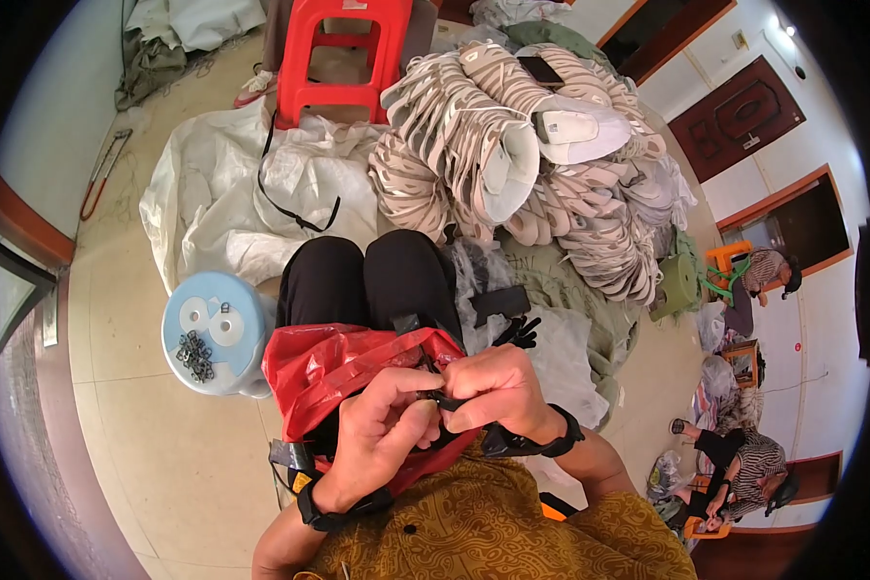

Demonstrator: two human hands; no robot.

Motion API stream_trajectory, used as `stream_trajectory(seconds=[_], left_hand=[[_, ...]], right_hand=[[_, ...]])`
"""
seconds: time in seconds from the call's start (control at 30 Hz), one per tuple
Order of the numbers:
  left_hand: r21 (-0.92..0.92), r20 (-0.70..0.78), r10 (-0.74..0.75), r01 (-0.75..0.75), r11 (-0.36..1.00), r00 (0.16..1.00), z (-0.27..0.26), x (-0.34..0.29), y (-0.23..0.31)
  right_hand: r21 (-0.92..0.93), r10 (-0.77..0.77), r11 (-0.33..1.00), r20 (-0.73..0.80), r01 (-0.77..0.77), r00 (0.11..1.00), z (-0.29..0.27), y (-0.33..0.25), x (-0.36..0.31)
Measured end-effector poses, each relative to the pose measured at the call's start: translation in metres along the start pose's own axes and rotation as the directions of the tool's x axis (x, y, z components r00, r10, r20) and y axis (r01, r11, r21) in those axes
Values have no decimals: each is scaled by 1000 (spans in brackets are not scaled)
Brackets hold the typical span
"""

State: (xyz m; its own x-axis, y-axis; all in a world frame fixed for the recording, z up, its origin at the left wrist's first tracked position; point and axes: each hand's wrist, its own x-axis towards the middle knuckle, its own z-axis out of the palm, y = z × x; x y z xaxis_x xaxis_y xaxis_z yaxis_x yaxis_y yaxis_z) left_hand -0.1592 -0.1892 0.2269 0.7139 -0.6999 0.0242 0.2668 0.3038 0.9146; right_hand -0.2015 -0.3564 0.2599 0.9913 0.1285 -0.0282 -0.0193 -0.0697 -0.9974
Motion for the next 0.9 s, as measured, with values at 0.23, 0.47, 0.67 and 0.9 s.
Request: stream_trajectory(seconds=[0.23,0.47,0.67,0.9], left_hand=[[14,-13,-19,19,1000,1000,1,0,0],[25,2,6,-6,1000,1000,-1,-2,-4],[207,-67,109,-93,974,992,3,-2,-1],[311,-42,232,-208,927,972,-4,-5,5]], right_hand=[[-6,-10,1000,-9,10,1000,0,1,0],[-249,-174,951,52,181,983,-1,-3,0],[-597,-482,669,103,442,870,11,-15,3],[-691,-514,517,221,505,829,17,-24,7]])
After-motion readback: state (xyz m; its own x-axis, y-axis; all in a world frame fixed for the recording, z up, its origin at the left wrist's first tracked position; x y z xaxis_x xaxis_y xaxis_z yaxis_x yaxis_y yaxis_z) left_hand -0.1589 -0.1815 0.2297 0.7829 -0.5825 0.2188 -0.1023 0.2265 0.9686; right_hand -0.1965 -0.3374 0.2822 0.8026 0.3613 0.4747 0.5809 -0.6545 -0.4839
